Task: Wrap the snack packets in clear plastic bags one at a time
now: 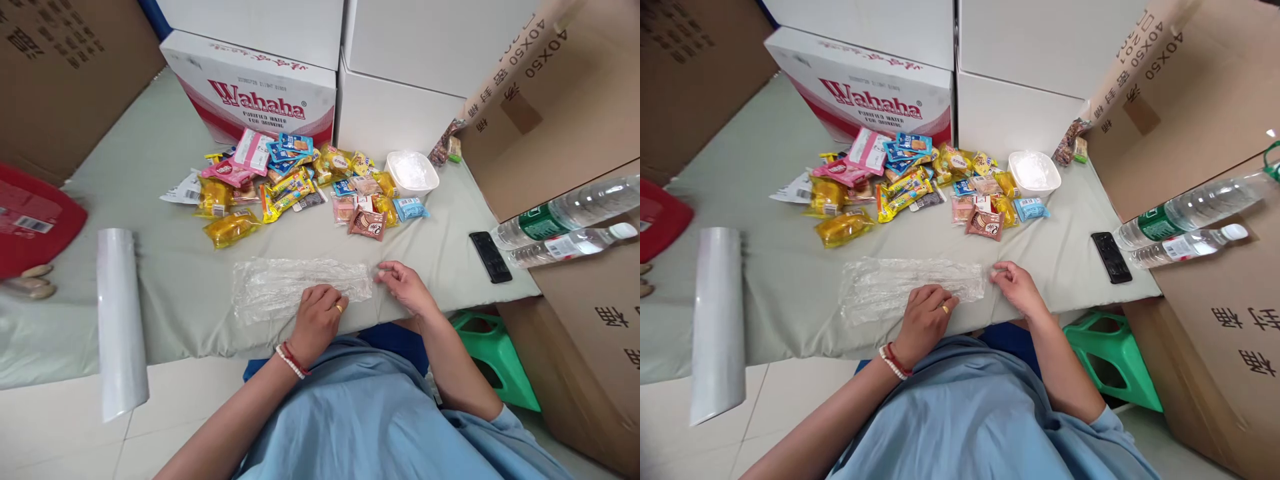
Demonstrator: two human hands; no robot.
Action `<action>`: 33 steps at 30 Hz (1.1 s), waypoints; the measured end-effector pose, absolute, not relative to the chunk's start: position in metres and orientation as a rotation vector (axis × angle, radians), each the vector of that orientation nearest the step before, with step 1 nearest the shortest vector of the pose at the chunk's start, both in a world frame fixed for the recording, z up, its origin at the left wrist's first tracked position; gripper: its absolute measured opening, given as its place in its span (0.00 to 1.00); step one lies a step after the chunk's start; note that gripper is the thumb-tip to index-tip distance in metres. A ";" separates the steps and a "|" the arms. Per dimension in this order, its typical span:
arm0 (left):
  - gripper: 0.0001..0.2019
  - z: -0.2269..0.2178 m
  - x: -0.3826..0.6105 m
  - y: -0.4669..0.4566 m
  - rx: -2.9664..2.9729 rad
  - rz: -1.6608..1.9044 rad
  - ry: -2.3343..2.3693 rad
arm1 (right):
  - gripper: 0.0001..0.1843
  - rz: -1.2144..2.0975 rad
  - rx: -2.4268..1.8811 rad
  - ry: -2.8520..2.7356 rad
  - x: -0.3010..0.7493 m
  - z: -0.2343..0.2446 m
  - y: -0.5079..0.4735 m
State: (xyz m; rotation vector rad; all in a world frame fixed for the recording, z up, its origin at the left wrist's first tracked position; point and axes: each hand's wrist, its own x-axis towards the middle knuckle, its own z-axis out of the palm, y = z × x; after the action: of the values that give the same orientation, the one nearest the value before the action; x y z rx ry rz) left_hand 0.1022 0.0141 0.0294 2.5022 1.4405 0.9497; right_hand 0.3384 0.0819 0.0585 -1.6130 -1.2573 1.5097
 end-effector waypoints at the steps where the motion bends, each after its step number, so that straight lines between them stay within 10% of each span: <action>1: 0.08 0.028 0.100 0.012 2.520 0.972 1.433 | 0.26 1.483 -1.644 -1.243 0.340 0.056 0.085; 12: 0.11 0.027 0.084 -0.002 2.481 0.983 1.456 | 0.16 1.369 -1.514 -1.384 0.317 0.043 0.109; 24: 0.18 0.061 0.120 0.019 0.983 1.208 1.285 | 0.18 1.921 -1.037 -1.052 0.284 0.080 0.057; 33: 0.17 0.060 0.090 0.016 0.569 1.401 1.254 | 0.21 1.633 -1.197 -0.875 0.293 0.078 0.061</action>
State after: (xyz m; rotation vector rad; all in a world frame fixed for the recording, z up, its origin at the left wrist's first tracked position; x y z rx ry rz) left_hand 0.0897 0.0158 0.0597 0.5686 1.2540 1.4008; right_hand 0.2933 0.0613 0.0783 -1.1972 -0.8749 1.6334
